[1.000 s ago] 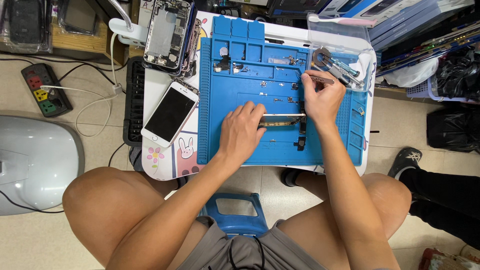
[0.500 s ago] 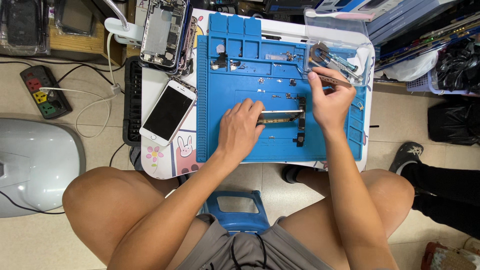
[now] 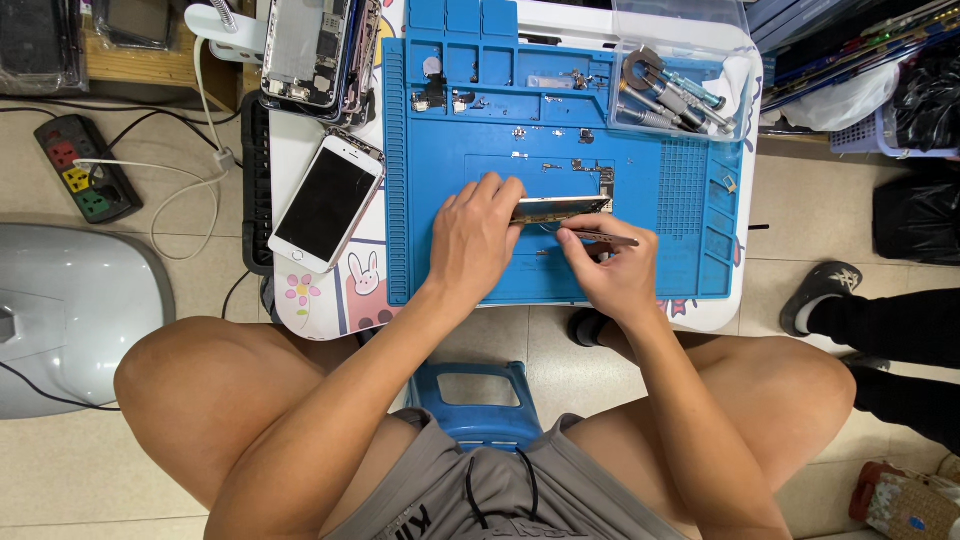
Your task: The person uses a screwdriver to remove screws from a disassembled smartphone motherboard placed on a blue anti-static mat. They carefully unscrew components and place the screws into the mat's compartments.
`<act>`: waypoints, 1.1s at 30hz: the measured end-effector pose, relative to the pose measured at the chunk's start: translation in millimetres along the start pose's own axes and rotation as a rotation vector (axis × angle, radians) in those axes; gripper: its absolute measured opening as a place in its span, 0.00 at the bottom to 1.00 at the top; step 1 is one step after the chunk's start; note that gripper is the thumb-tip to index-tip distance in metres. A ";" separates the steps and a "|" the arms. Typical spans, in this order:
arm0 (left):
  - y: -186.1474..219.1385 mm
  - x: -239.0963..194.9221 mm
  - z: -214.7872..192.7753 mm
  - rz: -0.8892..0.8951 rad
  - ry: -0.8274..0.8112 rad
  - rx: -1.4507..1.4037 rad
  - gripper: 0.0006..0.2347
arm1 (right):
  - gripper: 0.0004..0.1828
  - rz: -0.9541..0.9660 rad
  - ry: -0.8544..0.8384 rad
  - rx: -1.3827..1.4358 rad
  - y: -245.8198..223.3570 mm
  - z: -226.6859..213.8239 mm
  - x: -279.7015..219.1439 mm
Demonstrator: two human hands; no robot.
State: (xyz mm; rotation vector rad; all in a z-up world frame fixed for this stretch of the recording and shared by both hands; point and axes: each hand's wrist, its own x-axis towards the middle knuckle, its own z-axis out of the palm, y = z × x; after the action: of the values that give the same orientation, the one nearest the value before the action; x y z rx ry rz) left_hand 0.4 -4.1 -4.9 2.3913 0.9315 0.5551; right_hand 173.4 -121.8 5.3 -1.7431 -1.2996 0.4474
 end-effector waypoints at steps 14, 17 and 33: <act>0.0 -2.0 -1.0 0.016 0.000 0.012 0.15 | 0.03 -0.055 -0.002 -0.033 -7.9 11.1 0.1; -1.6 -0.8 -0.2 0.019 -0.001 0.007 0.16 | 0.03 -0.067 -0.006 -0.044 -11.0 10.9 2.8; 1.2 0.7 -2.8 0.002 -0.009 0.001 0.15 | 0.03 -0.078 -0.027 -0.090 -10.8 7.4 4.3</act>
State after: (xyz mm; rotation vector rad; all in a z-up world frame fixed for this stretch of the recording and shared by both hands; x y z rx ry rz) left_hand 0.0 -3.5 -1.9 2.3937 0.9258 0.5447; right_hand 163.4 -114.1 10.9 -1.7584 -1.4205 0.3745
